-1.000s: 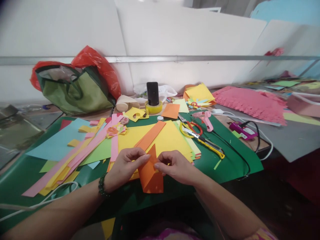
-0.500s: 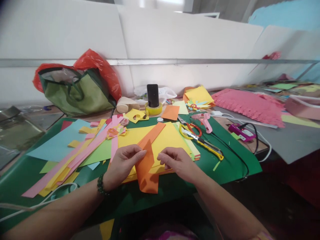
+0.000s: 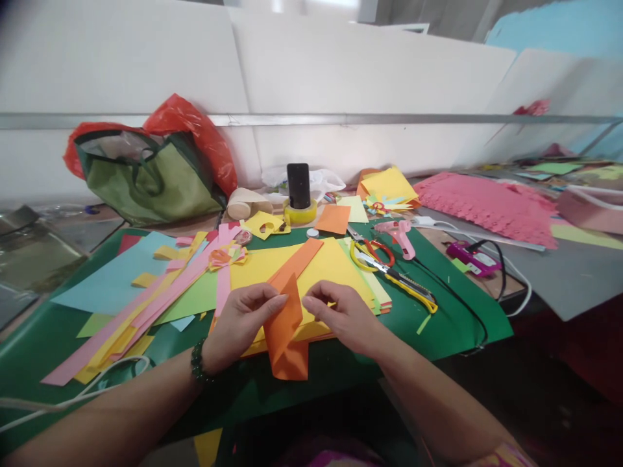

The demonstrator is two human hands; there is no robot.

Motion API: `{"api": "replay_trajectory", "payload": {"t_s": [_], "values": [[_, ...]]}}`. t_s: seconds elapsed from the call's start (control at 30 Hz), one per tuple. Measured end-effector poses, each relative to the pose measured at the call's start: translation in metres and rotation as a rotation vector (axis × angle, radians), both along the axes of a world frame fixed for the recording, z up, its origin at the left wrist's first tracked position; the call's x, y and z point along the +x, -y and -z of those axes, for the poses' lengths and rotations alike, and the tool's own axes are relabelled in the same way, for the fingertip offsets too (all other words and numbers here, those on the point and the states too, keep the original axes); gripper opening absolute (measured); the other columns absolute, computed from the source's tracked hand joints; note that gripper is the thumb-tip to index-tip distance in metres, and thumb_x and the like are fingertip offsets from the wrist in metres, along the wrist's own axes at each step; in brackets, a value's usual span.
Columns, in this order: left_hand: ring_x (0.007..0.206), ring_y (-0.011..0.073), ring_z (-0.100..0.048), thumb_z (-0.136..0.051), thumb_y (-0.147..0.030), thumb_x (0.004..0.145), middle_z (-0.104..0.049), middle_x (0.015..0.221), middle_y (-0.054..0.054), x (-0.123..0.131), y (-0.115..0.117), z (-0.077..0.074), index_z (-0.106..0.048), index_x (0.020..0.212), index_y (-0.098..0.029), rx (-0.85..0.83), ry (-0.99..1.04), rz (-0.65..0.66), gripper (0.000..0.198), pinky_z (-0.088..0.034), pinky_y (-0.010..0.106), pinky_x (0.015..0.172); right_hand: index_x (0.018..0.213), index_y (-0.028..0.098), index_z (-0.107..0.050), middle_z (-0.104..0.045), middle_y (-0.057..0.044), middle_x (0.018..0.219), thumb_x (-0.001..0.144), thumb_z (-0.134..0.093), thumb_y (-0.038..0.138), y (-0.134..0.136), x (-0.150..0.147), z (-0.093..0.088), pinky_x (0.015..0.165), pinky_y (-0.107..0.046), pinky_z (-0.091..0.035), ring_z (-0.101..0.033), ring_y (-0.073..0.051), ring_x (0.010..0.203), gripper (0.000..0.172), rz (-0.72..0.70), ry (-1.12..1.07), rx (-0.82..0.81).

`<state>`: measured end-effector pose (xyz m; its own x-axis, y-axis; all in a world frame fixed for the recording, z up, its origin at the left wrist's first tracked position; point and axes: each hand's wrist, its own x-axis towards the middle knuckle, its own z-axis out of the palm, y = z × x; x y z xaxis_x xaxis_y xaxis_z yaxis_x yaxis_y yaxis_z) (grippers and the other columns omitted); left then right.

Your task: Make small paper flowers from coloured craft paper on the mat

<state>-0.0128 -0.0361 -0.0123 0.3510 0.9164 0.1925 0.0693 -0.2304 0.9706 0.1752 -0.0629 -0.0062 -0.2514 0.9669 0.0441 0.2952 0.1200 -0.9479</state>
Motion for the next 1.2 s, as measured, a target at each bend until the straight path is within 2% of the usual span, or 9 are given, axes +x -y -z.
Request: {"api": "replay_trajectory", "payload": {"t_s": [0.27,0.43,0.53,0.63,0.73,0.83,1.03,1.1,1.2], "values": [[0.049,0.0081,-0.037,-0.061,-0.042,0.079,-0.045,0.050,-0.004,0.002,0.007,-0.002,-0.055,0.058,-0.015,0.031,-0.075,0.102,0.035,-0.031,0.020,0.047,0.059,0.017,-0.062,-0.054,0.003,0.054,0.068,-0.071,0.034,-0.018,-0.009,-0.006,0.054,-0.025,-0.038,-0.045,-0.010,0.055,0.021,0.051,-0.192,0.028],[0.051,0.0089,-0.039,-0.063,-0.041,0.078,-0.048,0.051,-0.003,0.001,0.005,-0.003,-0.057,0.058,-0.014,0.013,-0.077,0.106,0.033,-0.033,0.020,0.048,0.061,0.018,-0.065,-0.060,0.001,0.059,0.072,-0.067,0.039,-0.022,-0.002,-0.006,0.055,-0.025,-0.043,-0.051,-0.010,0.054,0.024,0.216,-0.394,0.042],[0.053,0.0102,-0.044,-0.066,-0.041,0.076,-0.054,0.055,-0.001,0.000,0.003,0.000,-0.063,0.061,-0.014,0.009,-0.008,0.008,0.031,-0.036,0.021,0.050,0.082,0.019,-0.068,-0.066,-0.001,0.074,0.069,-0.072,0.041,-0.014,-0.003,-0.010,0.062,-0.027,-0.048,-0.059,-0.014,0.068,0.026,0.155,-0.289,0.060],[0.056,0.0115,-0.049,-0.069,-0.039,0.075,-0.060,0.058,0.000,-0.001,0.001,0.001,-0.066,0.063,-0.015,0.027,0.074,-0.071,0.027,-0.041,0.022,0.054,0.076,0.018,-0.064,-0.065,-0.001,0.072,0.070,-0.072,0.035,-0.004,-0.008,-0.011,0.061,-0.027,-0.049,-0.059,-0.015,0.068,0.020,0.040,-0.047,0.097],[0.060,0.0129,-0.053,-0.071,-0.036,0.074,-0.063,0.062,0.001,-0.001,0.000,0.001,-0.067,0.064,-0.016,0.082,0.111,-0.088,0.022,-0.045,0.023,0.058,0.069,0.019,-0.059,-0.063,0.000,0.065,0.081,-0.062,0.030,-0.001,-0.009,-0.011,0.056,-0.025,-0.047,-0.057,-0.013,0.059,0.017,0.069,0.130,0.276],[0.072,0.0169,-0.061,-0.072,-0.031,0.075,-0.069,0.076,0.004,-0.003,-0.001,0.000,-0.069,0.078,-0.017,0.203,0.088,-0.095,0.014,-0.050,0.027,0.068,0.074,0.019,-0.060,-0.066,-0.002,0.069,0.086,-0.056,0.022,-0.004,-0.006,-0.016,0.058,-0.026,-0.047,-0.059,-0.014,0.064,0.013,0.060,0.341,0.648],[0.100,0.0210,-0.060,-0.063,-0.013,0.083,-0.063,0.109,0.008,-0.017,0.001,-0.002,-0.065,0.109,-0.025,0.924,-0.070,-0.182,0.028,-0.049,0.036,0.088,0.092,0.023,-0.065,-0.071,-0.006,0.092,0.092,-0.046,0.012,0.004,0.002,-0.049,0.074,-0.032,-0.050,-0.063,-0.019,0.087,0.022,-0.083,0.734,1.416],[0.109,0.0245,-0.056,-0.068,-0.018,0.081,-0.058,0.120,0.009,-0.020,0.002,-0.002,-0.053,0.126,-0.027,1.065,-0.115,-0.278,0.049,-0.047,0.041,0.093,0.095,0.027,-0.065,-0.070,-0.005,0.099,0.093,-0.046,0.014,0.009,0.004,-0.061,0.078,-0.032,-0.049,-0.061,-0.019,0.093,0.023,-0.055,0.716,1.517],[0.115,0.0283,-0.053,-0.072,-0.030,0.079,-0.053,0.125,0.012,-0.019,0.002,-0.002,-0.040,0.138,-0.025,1.114,-0.159,-0.353,0.067,-0.046,0.045,0.095,0.090,0.026,-0.065,-0.069,-0.005,0.089,0.096,-0.043,0.014,0.010,0.005,-0.071,0.072,-0.032,-0.046,-0.060,-0.019,0.086,0.026,-0.025,0.785,1.398]]}}
